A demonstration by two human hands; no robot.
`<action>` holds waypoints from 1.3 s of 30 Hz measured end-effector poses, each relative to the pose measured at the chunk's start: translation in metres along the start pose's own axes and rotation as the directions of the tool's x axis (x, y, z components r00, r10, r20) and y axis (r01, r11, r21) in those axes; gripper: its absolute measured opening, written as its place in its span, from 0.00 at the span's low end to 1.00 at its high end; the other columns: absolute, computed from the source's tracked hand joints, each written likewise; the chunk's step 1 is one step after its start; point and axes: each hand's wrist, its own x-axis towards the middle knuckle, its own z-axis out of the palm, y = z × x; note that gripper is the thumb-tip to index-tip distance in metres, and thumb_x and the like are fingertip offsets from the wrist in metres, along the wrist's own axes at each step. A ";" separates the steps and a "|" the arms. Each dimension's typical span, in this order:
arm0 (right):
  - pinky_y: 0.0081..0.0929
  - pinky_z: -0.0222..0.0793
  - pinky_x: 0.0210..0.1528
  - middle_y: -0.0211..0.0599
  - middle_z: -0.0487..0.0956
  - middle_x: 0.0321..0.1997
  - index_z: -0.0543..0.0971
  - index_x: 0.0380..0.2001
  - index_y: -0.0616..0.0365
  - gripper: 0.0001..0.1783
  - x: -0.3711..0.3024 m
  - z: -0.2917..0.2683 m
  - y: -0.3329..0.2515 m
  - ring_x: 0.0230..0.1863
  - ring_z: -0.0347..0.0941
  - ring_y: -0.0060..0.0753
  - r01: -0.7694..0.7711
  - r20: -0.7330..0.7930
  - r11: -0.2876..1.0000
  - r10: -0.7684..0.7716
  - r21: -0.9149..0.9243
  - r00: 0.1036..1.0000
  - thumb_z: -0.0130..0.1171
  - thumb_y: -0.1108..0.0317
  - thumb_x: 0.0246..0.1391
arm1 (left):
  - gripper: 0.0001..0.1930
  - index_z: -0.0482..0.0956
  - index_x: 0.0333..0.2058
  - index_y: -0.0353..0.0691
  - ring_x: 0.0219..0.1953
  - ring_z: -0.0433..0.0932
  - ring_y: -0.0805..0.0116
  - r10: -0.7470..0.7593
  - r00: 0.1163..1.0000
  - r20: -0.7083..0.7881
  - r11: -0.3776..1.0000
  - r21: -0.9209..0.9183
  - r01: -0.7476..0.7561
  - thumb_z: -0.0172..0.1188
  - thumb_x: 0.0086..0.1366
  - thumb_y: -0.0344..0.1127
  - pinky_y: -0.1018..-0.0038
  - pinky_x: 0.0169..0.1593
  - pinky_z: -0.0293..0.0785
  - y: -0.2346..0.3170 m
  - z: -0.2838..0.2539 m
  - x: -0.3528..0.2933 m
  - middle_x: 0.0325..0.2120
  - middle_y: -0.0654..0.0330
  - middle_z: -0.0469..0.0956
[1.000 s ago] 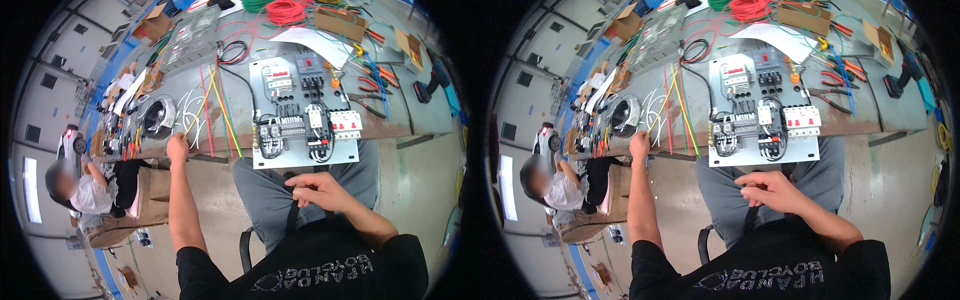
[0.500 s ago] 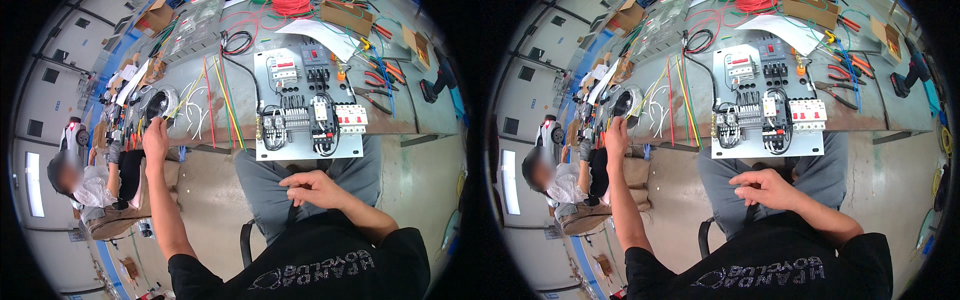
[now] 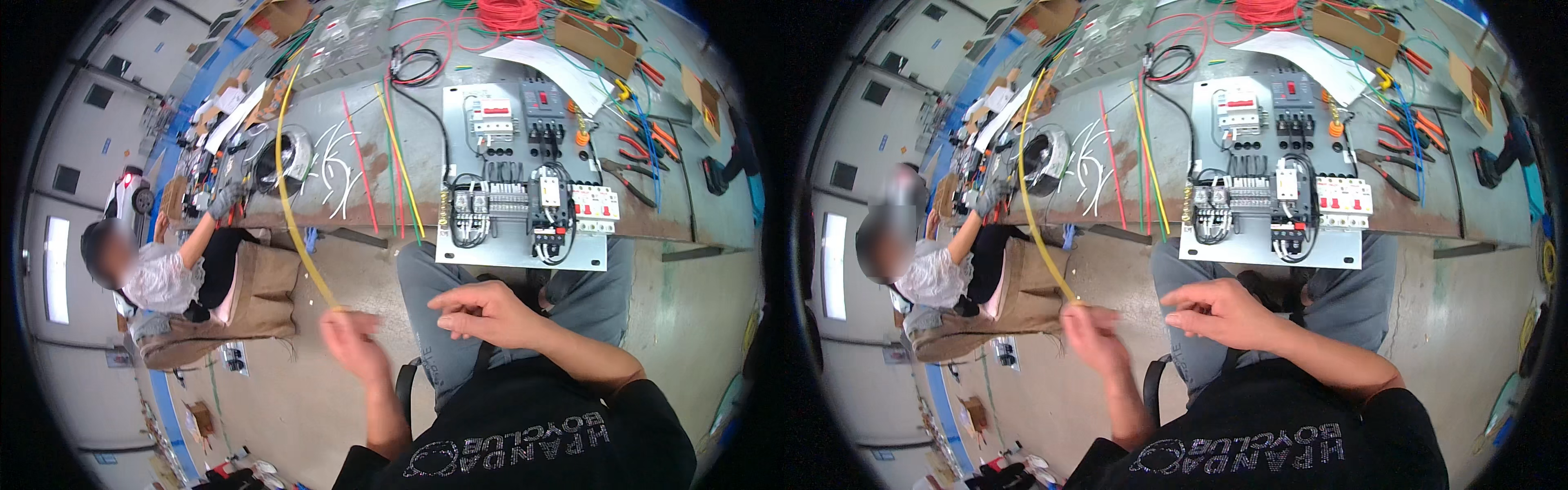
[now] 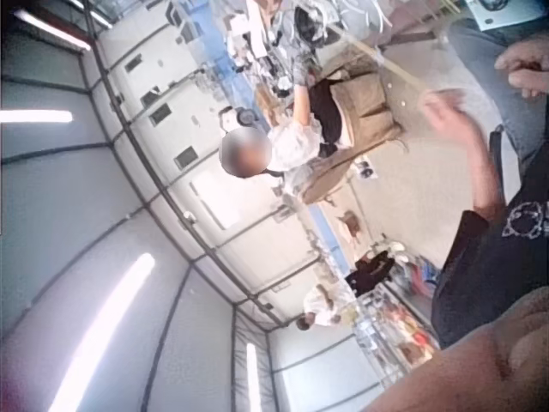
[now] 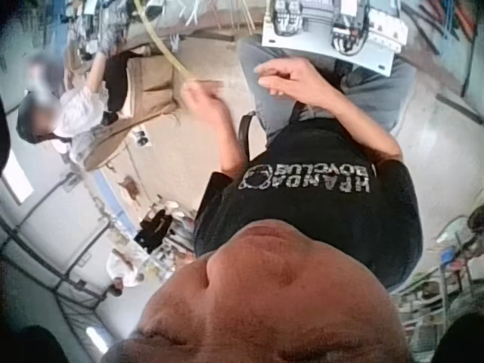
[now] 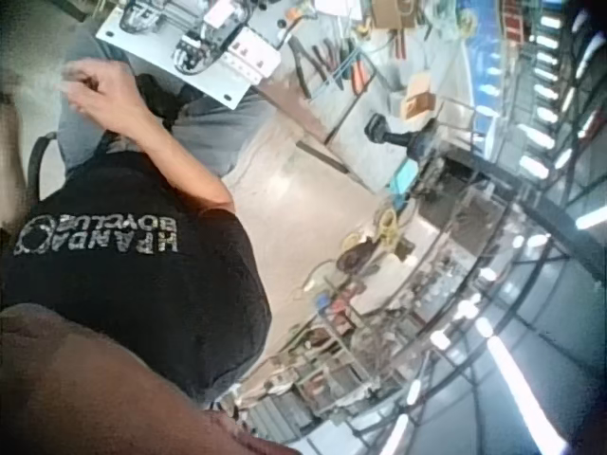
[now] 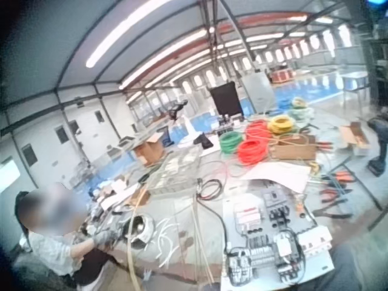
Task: The person measures and cuts multiple colored wires, then strips their ends using wire cutters. The person holds the prepared wires together and appears to prepare them for connection to an electrical panel on the workbench.
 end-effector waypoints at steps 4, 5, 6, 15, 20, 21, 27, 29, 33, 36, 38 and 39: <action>0.18 0.75 0.30 0.32 0.81 0.34 0.77 0.54 0.65 0.18 0.018 0.014 -0.023 0.30 0.77 0.16 0.109 0.004 0.988 -0.109 -0.106 0.994 0.63 0.74 0.62 | 0.07 0.68 0.45 0.38 0.24 0.69 0.76 -0.172 0.940 0.295 0.964 -0.147 0.222 0.47 0.78 0.35 0.77 0.32 0.69 0.007 0.040 -0.081 0.23 0.64 0.70; 0.18 0.74 0.29 0.31 0.80 0.33 0.77 0.54 0.65 0.17 0.019 0.020 -0.031 0.29 0.77 0.15 0.077 -0.010 0.992 -0.079 -0.100 0.997 0.63 0.75 0.61 | 0.08 0.67 0.46 0.36 0.24 0.68 0.76 -0.174 0.904 0.391 0.941 -0.205 0.269 0.47 0.79 0.35 0.77 0.33 0.70 0.003 0.041 -0.088 0.22 0.65 0.70; 0.15 0.70 0.26 0.28 0.78 0.30 0.78 0.46 0.65 0.12 0.019 0.021 -0.037 0.26 0.73 0.12 0.051 -0.049 0.992 -0.057 -0.116 0.997 0.64 0.77 0.60 | 0.07 0.67 0.46 0.36 0.25 0.69 0.77 -0.141 0.889 0.435 0.938 -0.229 0.261 0.47 0.79 0.34 0.77 0.33 0.70 0.000 0.041 -0.087 0.23 0.65 0.70; 0.14 0.65 0.27 0.24 0.75 0.28 0.72 0.41 0.62 0.10 0.004 0.004 -0.039 0.26 0.69 0.10 0.254 -0.124 0.964 -0.262 -0.075 0.957 0.63 0.78 0.60 | 0.09 0.75 0.41 0.36 0.28 0.66 0.83 -0.155 0.752 0.641 0.985 0.042 0.167 0.49 0.78 0.34 0.81 0.33 0.66 0.023 0.049 -0.072 0.27 0.67 0.73; 0.15 0.66 0.24 0.24 0.74 0.25 0.72 0.43 0.62 0.10 -0.004 -0.010 -0.062 0.23 0.71 0.11 0.240 -0.165 0.969 -0.245 -0.052 0.955 0.63 0.73 0.62 | 0.10 0.76 0.41 0.35 0.26 0.62 0.87 -0.174 0.732 0.659 0.955 -0.070 0.290 0.47 0.78 0.34 0.84 0.30 0.59 0.038 0.065 -0.083 0.28 0.71 0.72; 0.15 0.66 0.23 0.24 0.74 0.24 0.72 0.43 0.61 0.10 -0.004 -0.012 -0.070 0.23 0.72 0.12 0.247 -0.152 0.966 -0.256 -0.079 0.955 0.63 0.73 0.63 | 0.10 0.75 0.40 0.35 0.25 0.61 0.87 -0.184 0.735 0.653 0.948 -0.079 0.307 0.47 0.78 0.34 0.84 0.29 0.59 0.041 0.064 -0.085 0.26 0.72 0.71; 0.16 0.71 0.23 0.29 0.76 0.27 0.71 0.45 0.63 0.10 -0.001 -0.038 -0.111 0.22 0.76 0.18 0.264 -0.179 0.961 -0.275 -0.083 0.945 0.60 0.76 0.63 | 0.12 0.72 0.38 0.34 0.20 0.56 0.83 -0.167 0.596 0.785 0.777 -0.267 0.570 0.49 0.78 0.37 0.80 0.26 0.54 0.045 0.065 -0.092 0.19 0.71 0.61; 0.17 0.72 0.23 0.30 0.76 0.27 0.71 0.45 0.63 0.11 0.001 -0.045 -0.119 0.22 0.77 0.19 0.287 -0.188 0.955 -0.297 -0.076 0.936 0.60 0.75 0.63 | 0.13 0.71 0.38 0.33 0.18 0.54 0.80 -0.195 0.569 0.799 0.757 -0.246 0.605 0.49 0.78 0.38 0.77 0.25 0.54 0.044 0.063 -0.096 0.18 0.70 0.59; 0.17 0.72 0.21 0.28 0.75 0.25 0.72 0.44 0.65 0.10 0.005 -0.058 -0.139 0.21 0.76 0.17 0.311 -0.229 0.946 -0.323 -0.087 0.918 0.60 0.73 0.64 | 0.14 0.70 0.36 0.34 0.17 0.53 0.79 -0.215 0.554 0.804 0.741 -0.235 0.628 0.49 0.78 0.39 0.74 0.24 0.53 0.046 0.059 -0.104 0.16 0.69 0.57; 0.18 0.73 0.21 0.29 0.76 0.24 0.72 0.45 0.65 0.11 0.006 -0.070 -0.152 0.21 0.76 0.18 0.325 -0.229 0.940 -0.341 -0.102 0.912 0.59 0.72 0.64 | 0.13 0.70 0.36 0.34 0.16 0.54 0.78 -0.214 0.564 0.797 0.794 -0.194 0.576 0.48 0.78 0.38 0.74 0.24 0.54 0.048 0.051 -0.110 0.16 0.68 0.59; 0.17 0.74 0.21 0.29 0.76 0.24 0.73 0.46 0.66 0.11 0.005 -0.076 -0.159 0.21 0.77 0.18 0.317 -0.233 0.941 -0.337 -0.120 0.912 0.59 0.71 0.65 | 0.13 0.70 0.36 0.34 0.16 0.55 0.78 -0.205 0.561 0.802 0.812 -0.180 0.555 0.48 0.78 0.37 0.74 0.24 0.55 0.049 0.046 -0.110 0.16 0.67 0.60; 0.17 0.74 0.21 0.29 0.77 0.24 0.73 0.46 0.65 0.11 0.006 -0.079 -0.162 0.21 0.77 0.18 0.321 -0.243 0.937 -0.345 -0.136 0.906 0.59 0.71 0.65 | 0.13 0.69 0.36 0.34 0.16 0.55 0.78 -0.203 0.562 0.802 0.815 -0.180 0.551 0.48 0.78 0.37 0.74 0.24 0.56 0.050 0.042 -0.110 0.16 0.67 0.60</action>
